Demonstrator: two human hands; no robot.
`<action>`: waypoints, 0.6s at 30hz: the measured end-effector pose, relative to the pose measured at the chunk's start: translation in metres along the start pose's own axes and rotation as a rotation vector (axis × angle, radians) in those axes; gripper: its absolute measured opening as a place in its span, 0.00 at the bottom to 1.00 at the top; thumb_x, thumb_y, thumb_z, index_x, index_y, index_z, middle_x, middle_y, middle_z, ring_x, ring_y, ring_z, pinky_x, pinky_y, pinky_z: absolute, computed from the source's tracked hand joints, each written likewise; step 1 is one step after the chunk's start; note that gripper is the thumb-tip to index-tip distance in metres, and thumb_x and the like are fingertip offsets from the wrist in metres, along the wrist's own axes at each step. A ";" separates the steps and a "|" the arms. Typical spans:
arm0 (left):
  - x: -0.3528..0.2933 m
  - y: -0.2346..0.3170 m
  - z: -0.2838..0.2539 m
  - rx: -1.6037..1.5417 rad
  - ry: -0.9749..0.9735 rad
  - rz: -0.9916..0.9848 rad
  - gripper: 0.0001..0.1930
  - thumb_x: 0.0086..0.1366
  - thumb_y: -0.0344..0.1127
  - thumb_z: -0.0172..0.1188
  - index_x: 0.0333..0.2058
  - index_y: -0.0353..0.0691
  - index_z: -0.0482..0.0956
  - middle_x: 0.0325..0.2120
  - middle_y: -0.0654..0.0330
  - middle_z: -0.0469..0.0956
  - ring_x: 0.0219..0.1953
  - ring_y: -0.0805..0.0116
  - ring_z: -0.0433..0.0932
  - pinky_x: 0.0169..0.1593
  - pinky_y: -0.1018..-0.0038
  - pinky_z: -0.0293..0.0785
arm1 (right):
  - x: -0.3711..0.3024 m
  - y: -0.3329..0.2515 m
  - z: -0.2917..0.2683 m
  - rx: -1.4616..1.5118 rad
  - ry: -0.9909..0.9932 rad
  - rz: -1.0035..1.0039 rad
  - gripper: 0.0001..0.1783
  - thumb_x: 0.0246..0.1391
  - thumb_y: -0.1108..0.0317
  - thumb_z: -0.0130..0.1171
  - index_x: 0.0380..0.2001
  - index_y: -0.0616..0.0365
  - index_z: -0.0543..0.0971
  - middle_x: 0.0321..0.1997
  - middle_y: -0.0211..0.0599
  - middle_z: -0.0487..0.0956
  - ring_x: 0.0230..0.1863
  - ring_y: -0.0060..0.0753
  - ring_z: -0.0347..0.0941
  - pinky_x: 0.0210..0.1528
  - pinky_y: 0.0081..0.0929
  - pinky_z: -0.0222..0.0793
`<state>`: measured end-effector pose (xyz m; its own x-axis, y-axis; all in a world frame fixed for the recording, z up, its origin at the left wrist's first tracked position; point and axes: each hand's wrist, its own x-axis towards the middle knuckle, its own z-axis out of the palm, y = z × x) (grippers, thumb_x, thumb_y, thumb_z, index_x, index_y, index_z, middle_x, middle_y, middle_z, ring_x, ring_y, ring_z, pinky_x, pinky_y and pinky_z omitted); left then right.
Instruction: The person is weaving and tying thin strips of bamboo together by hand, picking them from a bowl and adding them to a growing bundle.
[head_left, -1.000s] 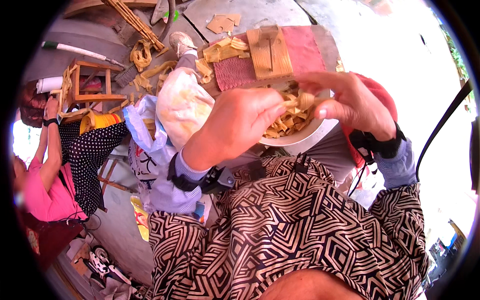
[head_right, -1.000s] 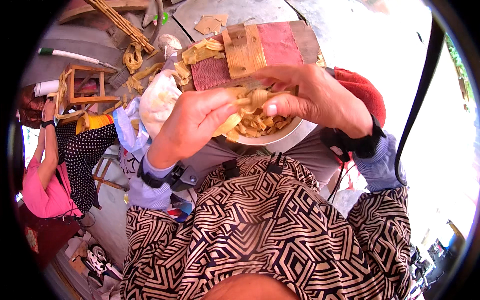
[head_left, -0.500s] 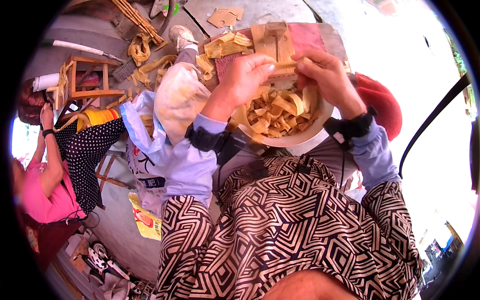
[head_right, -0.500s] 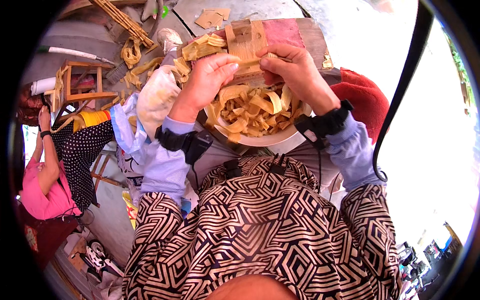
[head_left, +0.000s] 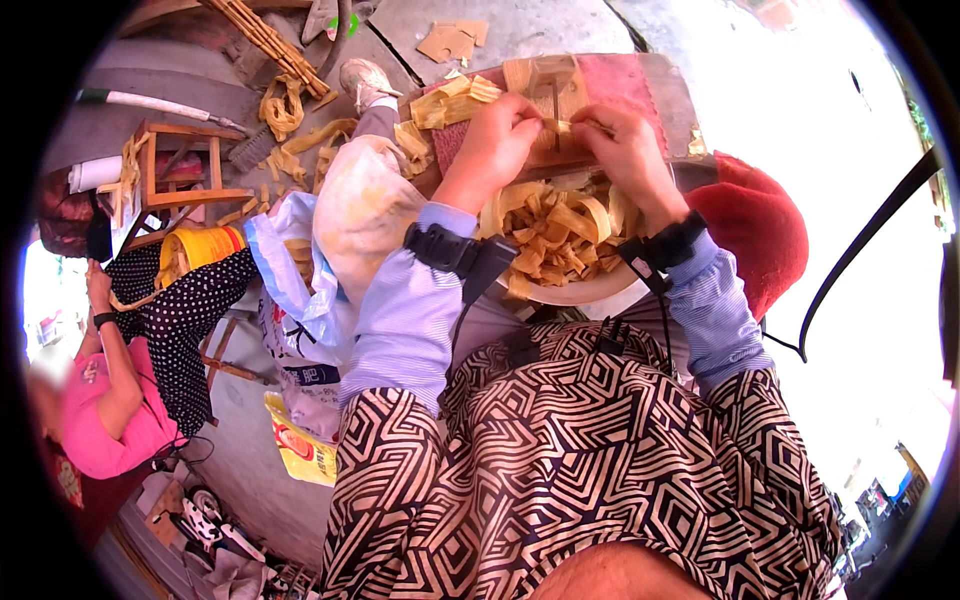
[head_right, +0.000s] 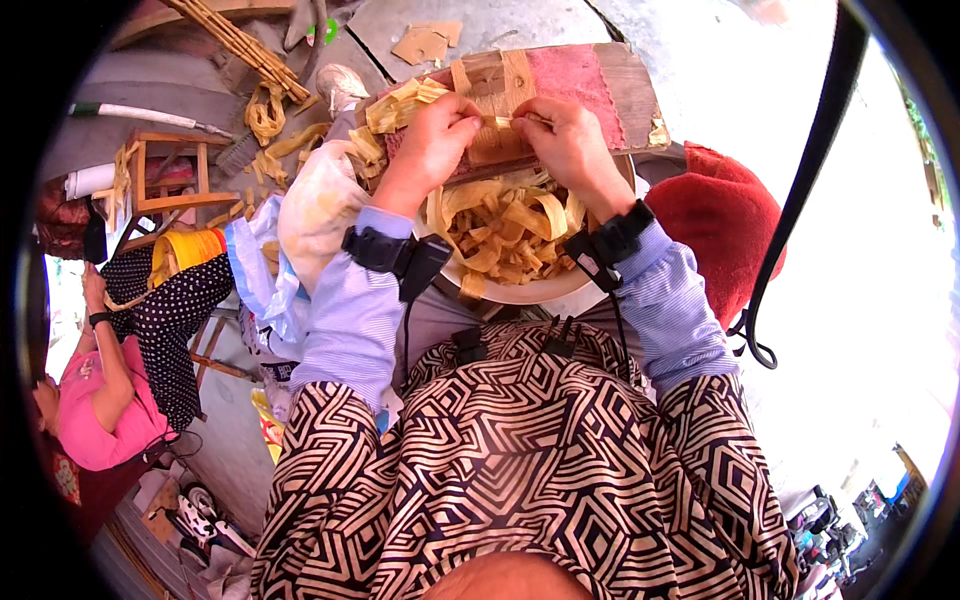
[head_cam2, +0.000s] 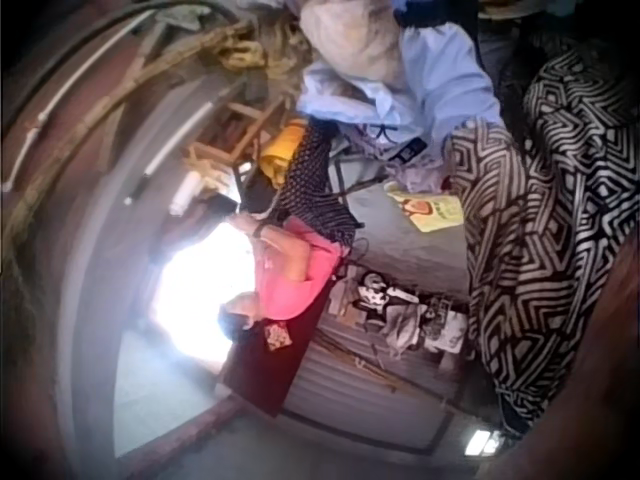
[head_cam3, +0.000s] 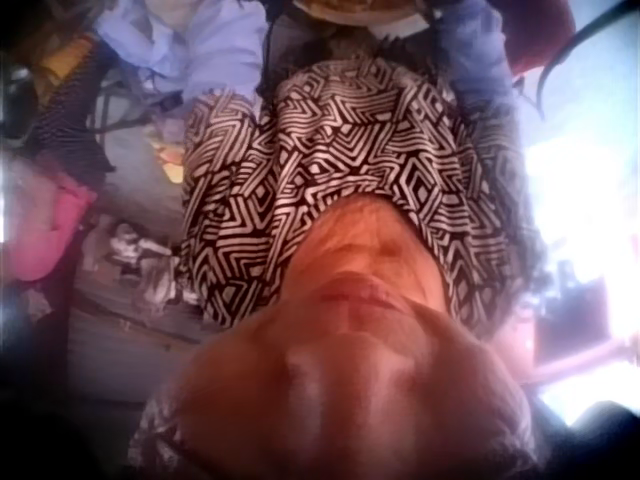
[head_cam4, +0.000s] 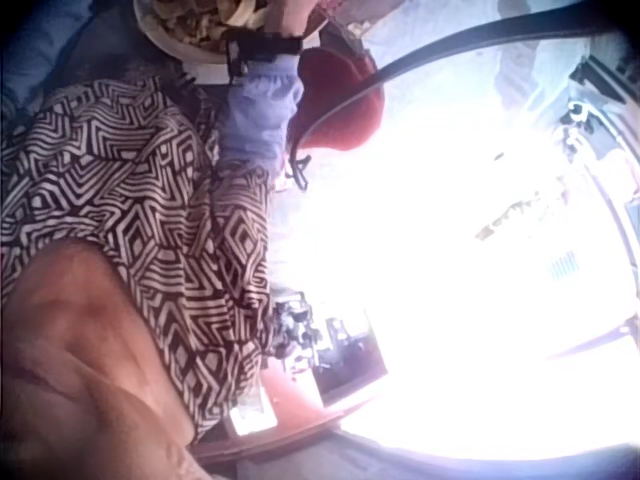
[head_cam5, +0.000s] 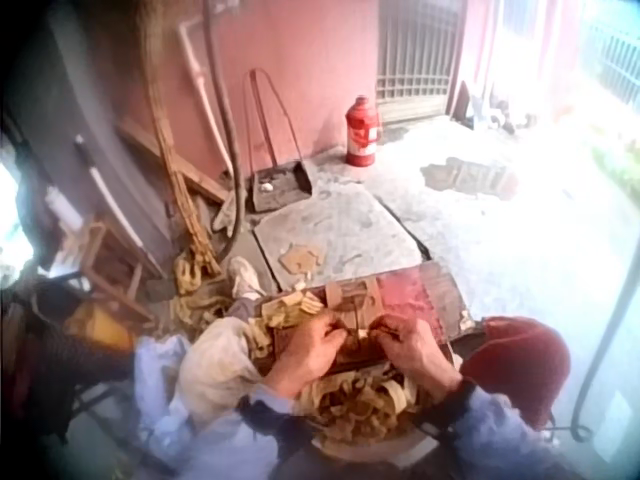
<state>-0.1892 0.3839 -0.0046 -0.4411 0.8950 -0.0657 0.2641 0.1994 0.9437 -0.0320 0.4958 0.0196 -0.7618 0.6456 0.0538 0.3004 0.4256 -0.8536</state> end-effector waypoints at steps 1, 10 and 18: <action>0.001 0.002 0.002 0.080 0.023 0.012 0.06 0.62 0.30 0.54 0.35 0.32 0.74 0.24 0.62 0.75 0.27 0.75 0.72 0.31 0.75 0.69 | 0.001 0.001 0.000 -0.045 -0.006 0.004 0.09 0.53 0.68 0.57 0.38 0.58 0.79 0.25 0.43 0.79 0.26 0.34 0.75 0.31 0.29 0.70; -0.016 -0.023 -0.004 -0.220 0.170 -0.126 0.11 0.64 0.38 0.58 0.39 0.36 0.76 0.21 0.68 0.71 0.16 0.80 0.64 0.19 0.79 0.59 | -0.023 0.011 -0.014 0.231 -0.128 0.194 0.14 0.57 0.68 0.53 0.44 0.64 0.76 0.32 0.36 0.79 0.27 0.25 0.74 0.31 0.24 0.70; -0.065 0.041 -0.003 -0.256 -0.331 -0.315 0.15 0.66 0.42 0.56 0.25 0.39 0.78 0.19 0.70 0.70 0.18 0.86 0.60 0.20 0.86 0.53 | -0.050 -0.024 -0.019 0.165 -0.268 -0.035 0.10 0.55 0.68 0.60 0.28 0.66 0.76 0.18 0.31 0.71 0.22 0.18 0.63 0.25 0.22 0.64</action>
<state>-0.1520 0.3327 0.0391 -0.1594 0.8938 -0.4191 -0.0739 0.4125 0.9079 0.0094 0.4651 0.0475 -0.9006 0.4332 -0.0353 0.1910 0.3214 -0.9275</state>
